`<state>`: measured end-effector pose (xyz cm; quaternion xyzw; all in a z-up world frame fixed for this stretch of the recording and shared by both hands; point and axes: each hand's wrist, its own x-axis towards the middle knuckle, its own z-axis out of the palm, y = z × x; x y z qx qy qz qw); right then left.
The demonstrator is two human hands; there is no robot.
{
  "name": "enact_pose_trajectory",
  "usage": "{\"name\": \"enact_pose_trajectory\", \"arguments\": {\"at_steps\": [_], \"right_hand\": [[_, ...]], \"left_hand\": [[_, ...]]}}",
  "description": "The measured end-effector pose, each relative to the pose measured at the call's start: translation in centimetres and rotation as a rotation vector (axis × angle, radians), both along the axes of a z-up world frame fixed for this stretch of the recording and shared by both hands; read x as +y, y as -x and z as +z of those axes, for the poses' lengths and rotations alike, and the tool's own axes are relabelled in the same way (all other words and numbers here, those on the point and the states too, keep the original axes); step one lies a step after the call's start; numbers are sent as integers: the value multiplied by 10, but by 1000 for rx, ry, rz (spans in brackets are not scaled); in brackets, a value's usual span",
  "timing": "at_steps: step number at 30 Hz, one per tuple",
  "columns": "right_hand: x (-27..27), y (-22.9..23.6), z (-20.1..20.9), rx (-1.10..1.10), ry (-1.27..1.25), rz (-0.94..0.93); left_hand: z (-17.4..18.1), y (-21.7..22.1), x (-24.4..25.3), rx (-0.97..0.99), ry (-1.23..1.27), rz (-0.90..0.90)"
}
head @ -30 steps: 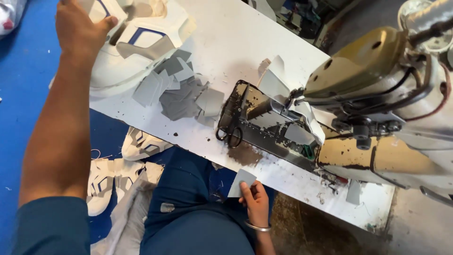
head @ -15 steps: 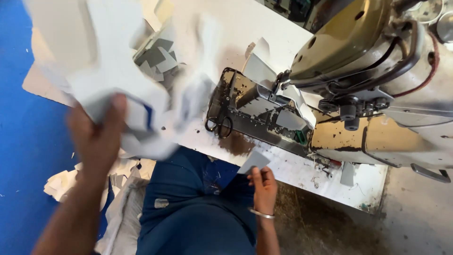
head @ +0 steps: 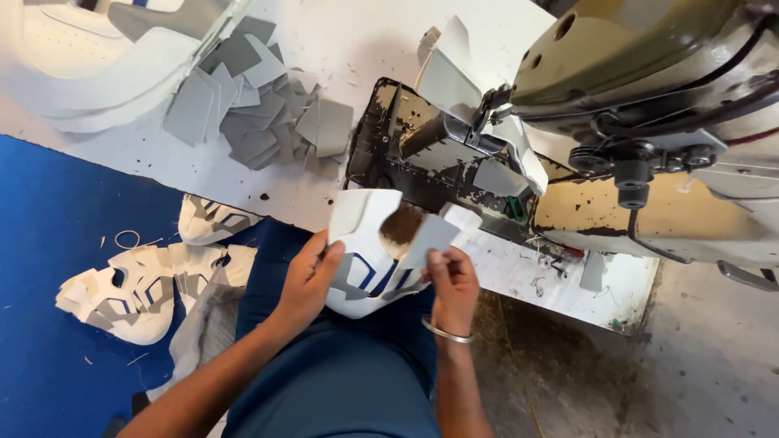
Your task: The person sits at a sewing machine and repeatedly picks up white shoe parts and grey fabric pieces. They align the grey piece onto the white part and feed the assembly through the sewing machine to stitch them together. The finished items are placed in a pile on the table.
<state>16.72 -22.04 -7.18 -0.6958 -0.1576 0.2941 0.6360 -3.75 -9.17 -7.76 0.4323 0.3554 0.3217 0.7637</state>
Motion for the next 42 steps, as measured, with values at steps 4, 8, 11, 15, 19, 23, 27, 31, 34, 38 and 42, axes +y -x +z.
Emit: {"name": "enact_pose_trajectory", "arguments": {"at_steps": [4, 8, 11, 15, 19, 23, 27, 31, 34, 38, 42], "right_hand": [[29, 24, 33, 98, -50, 175], [48, 34, 48, 117, -55, 314], [54, 39, 47, 68, -17, 324], [56, 44, 46, 5, 30, 322], [63, 51, 61, -69, 58, 311], [65, 56, 66, -270, 194, 284], [72, 64, 85, -682, 405, 244], [58, 60, 59, -406, 290, 254], [44, 53, 33, 137, 69, 367], [39, 56, 32, 157, -17, 414], [28, 59, 21, 130, -45, 385]], "left_hand": [[17, -6, 3, 172, -45, -101], [34, -7, 9, -40, -28, -144], [22, -2, 8, -36, 7, -155], [15, 3, 8, -39, 115, -177], [18, 1, 9, -63, 80, -187], [26, -3, 10, 66, -15, -189], [28, -1, 8, 118, -92, -168], [16, 6, 3, 88, -17, -173], [6, 5, -1, -47, 133, -178], [10, 5, -4, -75, 169, -153], [21, 3, -5, -25, 123, -132]]}}
